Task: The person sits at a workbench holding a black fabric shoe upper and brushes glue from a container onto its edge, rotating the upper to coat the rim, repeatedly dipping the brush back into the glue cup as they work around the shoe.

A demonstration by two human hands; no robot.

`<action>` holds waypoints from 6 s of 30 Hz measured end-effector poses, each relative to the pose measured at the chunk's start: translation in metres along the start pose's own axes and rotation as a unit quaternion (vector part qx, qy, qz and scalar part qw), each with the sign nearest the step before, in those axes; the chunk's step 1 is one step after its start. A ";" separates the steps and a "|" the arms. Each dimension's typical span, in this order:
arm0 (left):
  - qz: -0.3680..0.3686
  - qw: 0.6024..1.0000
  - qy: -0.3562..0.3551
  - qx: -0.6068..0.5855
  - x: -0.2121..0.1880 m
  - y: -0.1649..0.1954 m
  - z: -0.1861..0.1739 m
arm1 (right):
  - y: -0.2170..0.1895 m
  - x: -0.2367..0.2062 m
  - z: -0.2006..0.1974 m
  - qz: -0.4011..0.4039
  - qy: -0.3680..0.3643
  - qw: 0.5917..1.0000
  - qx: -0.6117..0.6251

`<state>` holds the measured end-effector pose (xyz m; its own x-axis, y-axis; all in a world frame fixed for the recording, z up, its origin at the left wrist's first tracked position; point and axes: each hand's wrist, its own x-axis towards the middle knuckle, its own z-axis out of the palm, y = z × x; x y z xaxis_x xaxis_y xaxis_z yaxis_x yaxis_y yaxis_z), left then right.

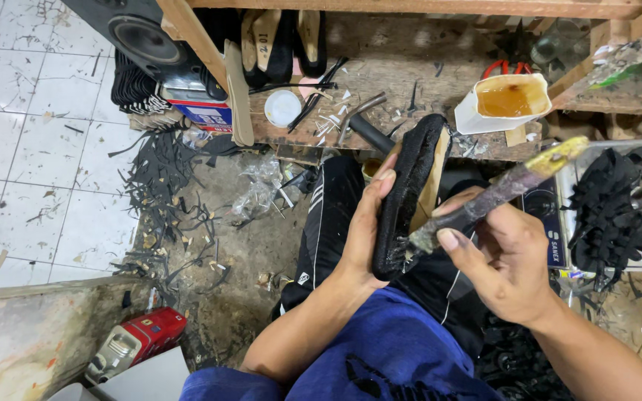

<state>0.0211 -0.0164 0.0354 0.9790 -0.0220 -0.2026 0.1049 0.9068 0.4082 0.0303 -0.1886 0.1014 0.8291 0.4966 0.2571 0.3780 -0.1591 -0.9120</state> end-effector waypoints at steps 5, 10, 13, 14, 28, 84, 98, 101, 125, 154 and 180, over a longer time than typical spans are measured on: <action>-0.004 1.000 0.012 0.013 -0.002 0.000 0.000 | -0.004 0.003 0.002 -0.010 -0.006 1.000 0.022; 0.006 1.000 0.014 0.026 0.000 0.002 0.001 | -0.005 0.006 0.001 -0.016 -0.031 0.998 0.046; 0.016 0.999 0.019 0.044 0.002 0.002 0.002 | -0.004 0.006 0.001 0.012 0.007 1.000 0.001; 0.012 0.999 0.019 0.037 0.001 0.002 0.002 | -0.003 0.006 0.001 0.032 0.010 0.999 0.008; 0.015 0.999 0.017 0.039 -0.002 0.004 0.004 | 0.005 0.009 -0.001 0.028 0.007 0.999 -0.033; 0.026 0.998 0.002 0.054 -0.006 0.007 0.006 | -0.006 0.010 -0.006 -0.269 0.001 0.948 -0.173; 0.015 0.999 0.000 0.034 -0.006 0.008 0.007 | -0.022 0.015 -0.003 -0.368 -0.032 0.890 -0.269; 0.004 1.000 0.007 0.027 -0.007 0.008 0.005 | -0.020 0.013 -0.004 -0.375 -0.047 0.889 -0.259; 0.096 0.976 -0.082 0.178 -0.020 0.012 0.014 | 0.019 0.003 -0.006 -0.006 0.082 0.993 0.086; 0.173 0.790 -0.083 0.582 -0.040 0.019 0.037 | 0.200 0.033 -0.042 0.151 0.271 0.645 0.698; 0.410 0.773 -0.020 0.483 -0.026 0.007 -0.035 | 0.263 0.126 -0.130 0.097 0.191 0.875 -0.435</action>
<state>-0.0098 0.0048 0.0122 0.7887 0.3635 0.4958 -0.4902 -0.1148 0.8640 0.2877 -0.2792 -0.0642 0.9269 0.0935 0.3634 0.2477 -0.8800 -0.4053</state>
